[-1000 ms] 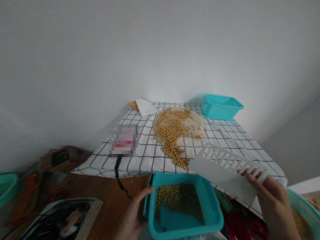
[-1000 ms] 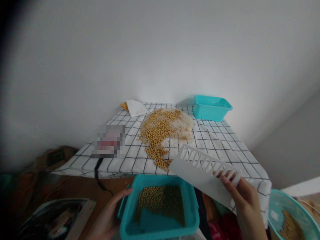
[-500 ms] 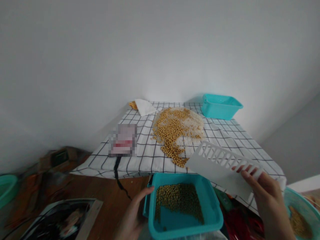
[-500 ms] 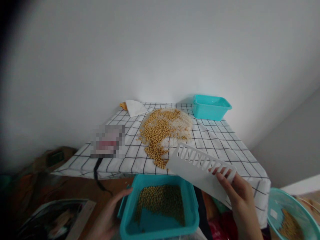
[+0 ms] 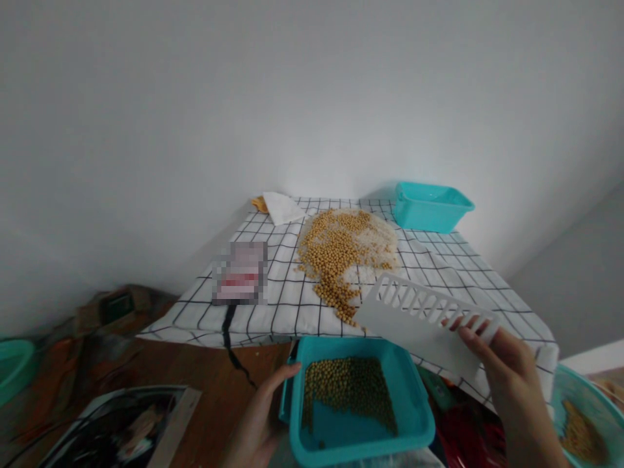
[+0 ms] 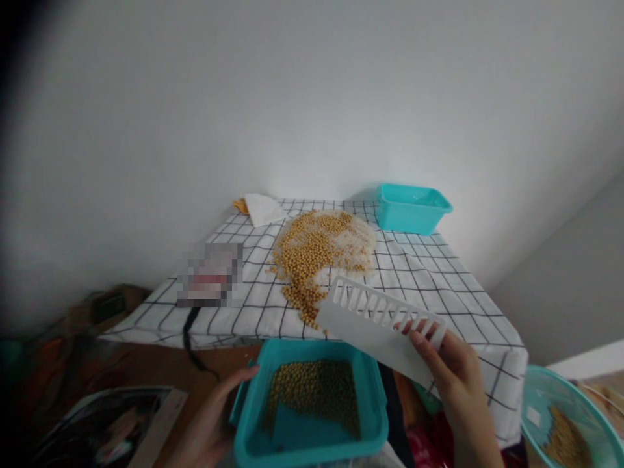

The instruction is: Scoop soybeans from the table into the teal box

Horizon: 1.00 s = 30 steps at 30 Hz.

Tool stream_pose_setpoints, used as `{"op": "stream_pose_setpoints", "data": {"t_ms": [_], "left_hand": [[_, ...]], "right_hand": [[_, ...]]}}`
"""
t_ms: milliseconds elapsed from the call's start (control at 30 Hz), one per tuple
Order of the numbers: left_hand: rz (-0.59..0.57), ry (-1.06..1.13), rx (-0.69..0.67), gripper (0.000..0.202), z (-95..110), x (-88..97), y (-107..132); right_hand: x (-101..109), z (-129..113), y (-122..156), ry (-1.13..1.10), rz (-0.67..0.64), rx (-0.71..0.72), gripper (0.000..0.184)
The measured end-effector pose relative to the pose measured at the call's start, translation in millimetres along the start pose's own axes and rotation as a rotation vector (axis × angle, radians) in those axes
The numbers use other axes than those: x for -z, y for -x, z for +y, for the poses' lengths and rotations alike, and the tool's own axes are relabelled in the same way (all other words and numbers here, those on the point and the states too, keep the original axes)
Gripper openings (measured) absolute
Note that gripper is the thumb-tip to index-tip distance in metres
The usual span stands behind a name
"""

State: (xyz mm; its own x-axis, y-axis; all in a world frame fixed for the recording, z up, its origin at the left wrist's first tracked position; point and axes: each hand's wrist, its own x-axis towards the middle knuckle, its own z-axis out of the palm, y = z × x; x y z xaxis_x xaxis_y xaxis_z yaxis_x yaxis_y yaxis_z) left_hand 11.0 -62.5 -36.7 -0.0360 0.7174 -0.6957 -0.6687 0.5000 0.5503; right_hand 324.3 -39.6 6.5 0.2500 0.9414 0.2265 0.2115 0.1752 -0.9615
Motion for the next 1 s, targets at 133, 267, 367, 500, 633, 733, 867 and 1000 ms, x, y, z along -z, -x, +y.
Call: {"op": "stream_pose_setpoints", "data": {"t_ms": [133, 267, 367, 500, 633, 733, 867, 1000], "left_hand": [[0.004, -0.019, -0.001, 0.007, 0, 1.2, -2], [0.009, 0.006, 0.010, 0.006, -4, 4.6, -7], [-0.009, 0.019, 0.023, 0.007, -5, 5.0, -8], [-0.014, 0.009, 0.036, 0.009, -4, 2.1, -6], [-0.026, 0.009, 0.043, 0.008, -4, 0.5, -8], [-0.062, 0.013, 0.053, 0.011, -6, 1.6, -10], [-0.107, 0.005, 0.070, 0.014, -8, 3.5, -12], [-0.082, -0.018, 0.043, 0.012, -8, 2.8, -12]], "right_hand": [[3, 1, 1, 0.017, 0.012, -0.014, 0.018], [3, -1, 1, 0.011, 0.003, 0.000, 0.016], [-1, -3, -1, -0.006, -0.013, 0.009, 0.016], [-7, -2, -4, 0.011, -0.023, 0.010, 0.019], [-4, 7, -6, -0.008, -0.028, 0.015, 0.017], [0, 12, -8, -0.021, -0.017, 0.022, 0.016], [-5, 8, -9, 0.005, -0.015, 0.043, 0.019], [-12, 4, -12, 0.011, -0.035, 0.051, 0.019]]}}
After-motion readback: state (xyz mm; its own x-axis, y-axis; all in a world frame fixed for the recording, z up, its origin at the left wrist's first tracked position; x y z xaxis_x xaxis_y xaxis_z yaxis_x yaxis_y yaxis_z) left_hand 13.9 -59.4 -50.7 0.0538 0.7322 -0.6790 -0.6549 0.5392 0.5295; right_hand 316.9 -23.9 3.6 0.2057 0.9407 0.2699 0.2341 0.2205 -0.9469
